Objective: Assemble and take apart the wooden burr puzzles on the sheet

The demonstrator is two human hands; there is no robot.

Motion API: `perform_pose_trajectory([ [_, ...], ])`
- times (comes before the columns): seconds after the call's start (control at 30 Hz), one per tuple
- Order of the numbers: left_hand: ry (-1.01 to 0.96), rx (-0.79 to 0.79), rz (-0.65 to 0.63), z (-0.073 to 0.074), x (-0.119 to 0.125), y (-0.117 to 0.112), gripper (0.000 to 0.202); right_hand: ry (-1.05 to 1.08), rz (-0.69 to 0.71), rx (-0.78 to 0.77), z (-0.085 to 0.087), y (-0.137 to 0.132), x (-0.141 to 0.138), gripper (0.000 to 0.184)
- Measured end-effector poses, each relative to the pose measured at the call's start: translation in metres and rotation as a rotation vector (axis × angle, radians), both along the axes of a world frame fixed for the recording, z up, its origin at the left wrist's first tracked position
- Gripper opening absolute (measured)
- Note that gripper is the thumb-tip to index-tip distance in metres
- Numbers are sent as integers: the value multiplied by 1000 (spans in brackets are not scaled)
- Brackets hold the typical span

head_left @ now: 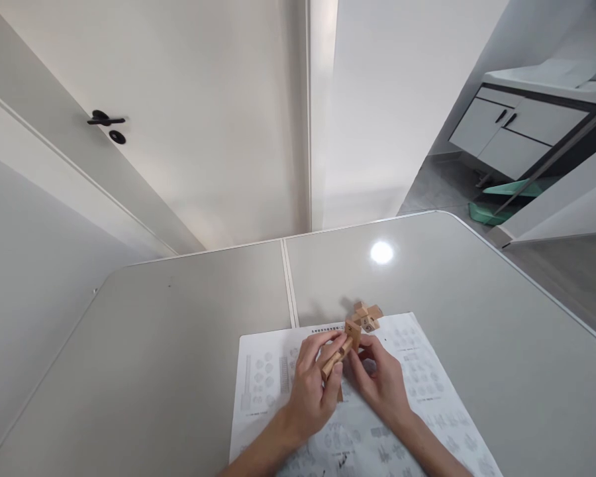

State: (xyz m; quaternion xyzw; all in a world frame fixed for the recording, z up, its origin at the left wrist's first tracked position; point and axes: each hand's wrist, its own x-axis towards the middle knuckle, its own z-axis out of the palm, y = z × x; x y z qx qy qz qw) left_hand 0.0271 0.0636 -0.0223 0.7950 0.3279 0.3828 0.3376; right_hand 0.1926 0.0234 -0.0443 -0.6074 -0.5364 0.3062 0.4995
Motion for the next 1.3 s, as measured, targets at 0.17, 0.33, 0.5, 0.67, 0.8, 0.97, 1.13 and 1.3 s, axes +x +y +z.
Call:
perform_pose_trajectory([
  [0.17, 5, 23, 1, -1, 1, 0, 49, 45, 4, -19, 3, 0, 0, 19],
  [0.33, 17, 44, 1, -1, 1, -1, 50, 46, -13, -52, 2, -1, -1, 22],
  [0.5, 27, 93, -1, -1, 2, 0, 51, 76, -10, -72, -1, -2, -2, 24],
  [0.67, 33, 130, 8, -1, 3, 0, 50, 113, -5, -88, -1, -1, -2, 25],
  [0.8, 28, 95, 39, -1, 3, -1, 49, 148, 15, -68, 1, 1, -1, 21],
  [0.97, 3, 52, 52, -1, 2, -2, 48, 48, 48, -10, 3, -1, 2, 26],
  [1.13, 16, 75, 20, -1, 1, -1, 47, -138, -5, 24, 1, -2, 6, 23],
  [1.3, 23, 93, 7, -2, 0, -2, 48, -278, -43, 83, -4, -1, 7, 27],
])
